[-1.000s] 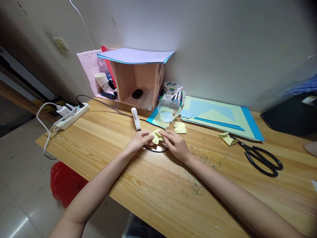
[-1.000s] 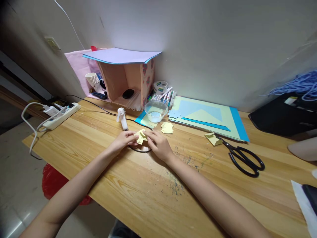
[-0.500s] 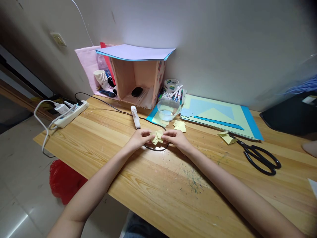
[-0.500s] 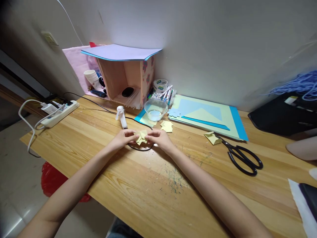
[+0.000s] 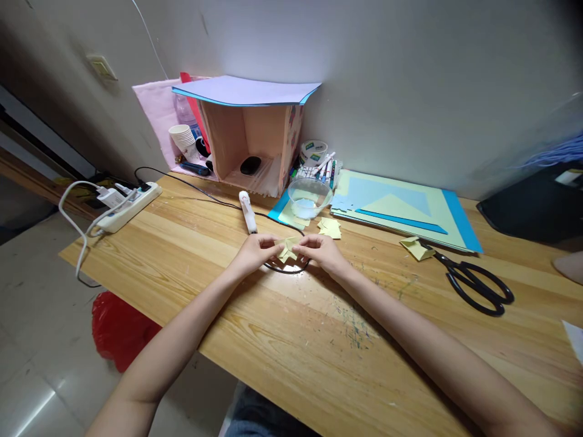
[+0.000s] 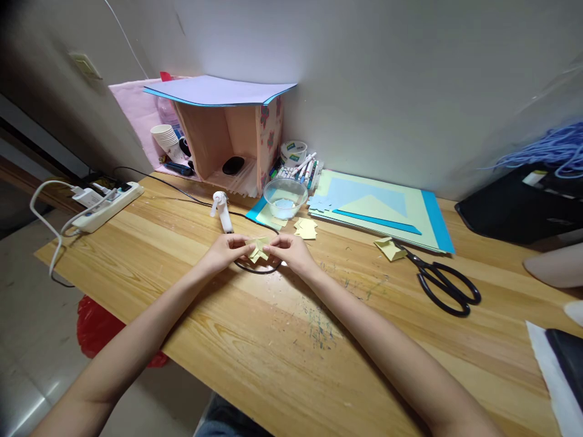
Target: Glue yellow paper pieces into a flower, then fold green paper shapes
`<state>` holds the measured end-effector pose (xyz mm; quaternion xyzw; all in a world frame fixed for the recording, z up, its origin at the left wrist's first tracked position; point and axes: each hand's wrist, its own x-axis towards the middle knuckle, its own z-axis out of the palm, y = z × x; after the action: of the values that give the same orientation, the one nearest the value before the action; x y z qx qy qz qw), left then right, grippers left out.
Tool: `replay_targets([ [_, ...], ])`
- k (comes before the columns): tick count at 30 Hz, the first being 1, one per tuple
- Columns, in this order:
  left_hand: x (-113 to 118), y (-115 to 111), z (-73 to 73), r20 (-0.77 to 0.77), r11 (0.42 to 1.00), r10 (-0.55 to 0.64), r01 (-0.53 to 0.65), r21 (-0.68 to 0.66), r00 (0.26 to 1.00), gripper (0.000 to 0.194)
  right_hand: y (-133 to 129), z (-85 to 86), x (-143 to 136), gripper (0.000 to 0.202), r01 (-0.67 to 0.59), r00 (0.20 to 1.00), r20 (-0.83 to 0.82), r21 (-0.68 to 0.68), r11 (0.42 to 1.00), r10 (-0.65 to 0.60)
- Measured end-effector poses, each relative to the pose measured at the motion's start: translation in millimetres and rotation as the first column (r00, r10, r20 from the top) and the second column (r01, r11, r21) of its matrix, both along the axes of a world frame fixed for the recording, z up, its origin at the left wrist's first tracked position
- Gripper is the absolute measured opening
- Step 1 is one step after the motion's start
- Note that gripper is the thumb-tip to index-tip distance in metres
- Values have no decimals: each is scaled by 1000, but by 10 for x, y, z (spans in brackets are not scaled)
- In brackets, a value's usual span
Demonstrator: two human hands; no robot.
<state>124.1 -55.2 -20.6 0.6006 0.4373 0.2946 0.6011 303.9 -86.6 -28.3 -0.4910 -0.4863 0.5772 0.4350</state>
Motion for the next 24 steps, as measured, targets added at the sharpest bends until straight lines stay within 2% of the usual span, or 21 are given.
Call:
replay_targets([
  [7,34,-41,-25,-38,993,39,-34,116,999,30,-5,-15,-16,26,39,999,7,9,999,-39],
  [11,92,-86,-32,2,999,28,-28,45,1000,34,-15,-10,-28,26,19,1000,5,20,1000,-19],
  [16,132,-108,-16,10,999,44,-44,-13,999,24,-7,-8,-28,24,31,999,15,51,998,-32],
  [21,126,-92,-14,-57,995,-15,21,94,998,16,-4,6,-16,25,4,1000,4,60,998,-4],
  [24,114,-75,-41,-119,983,5,16,182,993,13,-8,10,-8,27,-23,1000,-4,59,998,23],
])
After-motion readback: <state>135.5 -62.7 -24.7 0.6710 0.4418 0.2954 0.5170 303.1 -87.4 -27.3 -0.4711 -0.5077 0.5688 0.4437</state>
